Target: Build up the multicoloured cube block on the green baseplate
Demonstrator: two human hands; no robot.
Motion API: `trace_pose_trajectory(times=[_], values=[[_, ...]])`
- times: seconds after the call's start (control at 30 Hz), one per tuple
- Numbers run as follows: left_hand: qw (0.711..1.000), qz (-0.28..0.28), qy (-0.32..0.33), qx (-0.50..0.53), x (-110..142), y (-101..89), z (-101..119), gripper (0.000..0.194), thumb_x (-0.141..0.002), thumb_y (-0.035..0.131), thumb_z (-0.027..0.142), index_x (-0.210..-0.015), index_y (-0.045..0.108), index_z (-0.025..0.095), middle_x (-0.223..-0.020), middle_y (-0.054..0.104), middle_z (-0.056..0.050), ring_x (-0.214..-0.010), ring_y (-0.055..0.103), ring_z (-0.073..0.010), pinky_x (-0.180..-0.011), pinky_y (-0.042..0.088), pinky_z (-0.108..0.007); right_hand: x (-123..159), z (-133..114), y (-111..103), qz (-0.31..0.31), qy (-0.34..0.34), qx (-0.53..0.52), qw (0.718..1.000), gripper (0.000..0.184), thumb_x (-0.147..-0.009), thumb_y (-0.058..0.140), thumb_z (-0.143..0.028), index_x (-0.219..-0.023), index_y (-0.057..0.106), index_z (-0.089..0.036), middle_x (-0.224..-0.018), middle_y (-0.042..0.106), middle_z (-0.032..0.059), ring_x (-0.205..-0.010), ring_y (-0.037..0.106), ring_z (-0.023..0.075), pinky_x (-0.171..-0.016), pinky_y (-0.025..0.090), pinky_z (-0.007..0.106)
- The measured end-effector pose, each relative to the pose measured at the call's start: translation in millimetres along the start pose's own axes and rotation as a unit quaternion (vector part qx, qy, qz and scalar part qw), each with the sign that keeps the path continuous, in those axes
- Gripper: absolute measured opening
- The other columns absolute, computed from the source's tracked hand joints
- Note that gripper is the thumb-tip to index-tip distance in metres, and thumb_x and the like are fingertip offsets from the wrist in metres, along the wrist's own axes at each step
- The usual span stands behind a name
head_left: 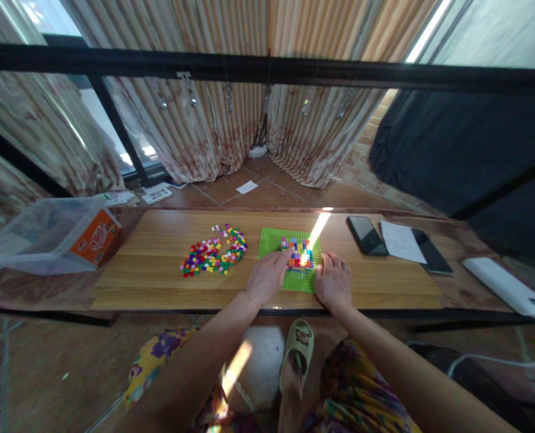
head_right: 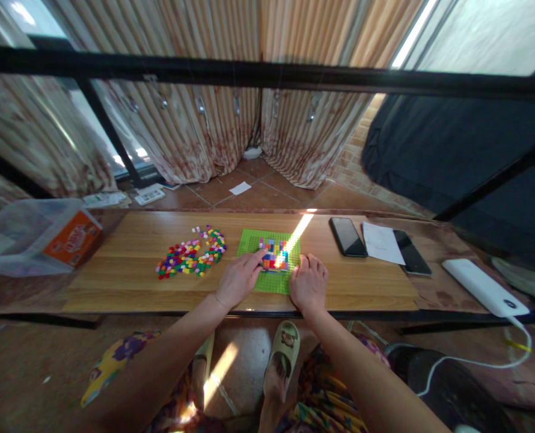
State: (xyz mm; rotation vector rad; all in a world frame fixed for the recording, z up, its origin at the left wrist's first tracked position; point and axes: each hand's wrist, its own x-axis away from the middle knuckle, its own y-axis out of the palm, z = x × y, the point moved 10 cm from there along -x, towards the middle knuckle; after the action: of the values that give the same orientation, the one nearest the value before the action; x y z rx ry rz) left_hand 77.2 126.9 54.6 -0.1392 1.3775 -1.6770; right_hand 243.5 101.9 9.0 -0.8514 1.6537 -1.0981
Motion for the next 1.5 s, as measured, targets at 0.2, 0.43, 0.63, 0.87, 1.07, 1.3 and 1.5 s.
trace_pose_trajectory(times=[0.2,0.43,0.63,0.87,1.07,1.3,1.5], values=[[0.996,0.038,-0.07,0.031,3,-41.4,-41,0.043,-0.087,0.052,0.013,-0.13,0.05,0.02,-0.106,0.069,-0.006,-0.097,0.064,-0.0175,-0.089,0.051,-0.032,0,1,1,-0.004,-0.001,0.004,1.0,0.035,-0.091,0.039,-0.025,-0.119,0.055,-0.014,-0.127,0.056,0.0133,-0.117,0.046,0.0269,-0.096,0.033,0.039],[0.981,-0.072,-0.181,-0.002,29,-81.9,-120,0.017,-0.082,0.056,0.018,-0.091,0.071,0.019,-0.089,0.073,-0.003,-0.082,0.065,-0.0166,-0.076,0.049,-0.027,0,2,1,-0.007,-0.008,0.007,1.0,0.035,-0.092,0.037,-0.026,-0.119,0.056,-0.014,-0.126,0.057,0.0129,-0.116,0.046,0.0269,-0.096,0.033,0.039],[0.969,-0.15,-0.194,-0.033,48,-75.9,-122,0.016,-0.08,0.058,0.02,-0.084,0.073,0.021,-0.084,0.073,-0.001,-0.08,0.065,-0.0167,-0.073,0.047,-0.026,0,3,3,-0.003,-0.017,0.008,1.0,0.036,-0.091,0.038,-0.026,-0.12,0.055,-0.013,-0.125,0.057,0.0144,-0.116,0.047,0.0281,-0.095,0.033,0.04],[0.958,-0.146,-0.197,-0.147,43,-59.6,-108,0.018,-0.08,0.06,0.023,-0.093,0.072,0.018,-0.099,0.072,-0.008,-0.098,0.064,-0.0243,-0.086,0.049,-0.033,0,3,2,-0.004,-0.017,0.008,1.0,0.036,-0.091,0.037,-0.025,-0.12,0.056,-0.013,-0.124,0.057,0.0149,-0.115,0.046,0.0282,-0.094,0.033,0.041],[0.94,-0.136,-0.25,-0.187,44,-57.3,-115,0.016,-0.081,0.059,0.025,-0.09,0.069,0.016,-0.095,0.07,-0.011,-0.093,0.065,-0.0257,-0.081,0.051,-0.034,0,1,2,-0.007,-0.017,0.011,1.0,0.036,-0.091,0.037,-0.026,-0.119,0.055,-0.013,-0.123,0.058,0.0142,-0.115,0.047,0.0278,-0.094,0.034,0.04],[0.944,-0.132,-0.229,-0.198,44,-52.3,-117,0.018,-0.087,0.051,0.023,-0.087,0.068,0.017,-0.094,0.069,-0.009,-0.089,0.065,-0.0219,-0.078,0.049,-0.031,0,1,0,0.0,-0.015,0.012,1.0,0.035,-0.091,0.037,-0.026,-0.118,0.055,-0.014,-0.124,0.058,0.0133,-0.114,0.047,0.0276,-0.093,0.033,0.039],[0.95,-0.142,-0.211,-0.183,40,-50.6,-113,0.018,-0.088,0.051,0.024,-0.089,0.068,0.017,-0.096,0.068,-0.009,-0.09,0.064,-0.0218,-0.078,0.049,-0.031,0,2,0,0.003,-0.01,0.004,1.0,0.035,-0.091,0.037,-0.025,-0.119,0.055,-0.014,-0.125,0.057,0.0134,-0.115,0.047,0.0281,-0.095,0.033,0.04]])
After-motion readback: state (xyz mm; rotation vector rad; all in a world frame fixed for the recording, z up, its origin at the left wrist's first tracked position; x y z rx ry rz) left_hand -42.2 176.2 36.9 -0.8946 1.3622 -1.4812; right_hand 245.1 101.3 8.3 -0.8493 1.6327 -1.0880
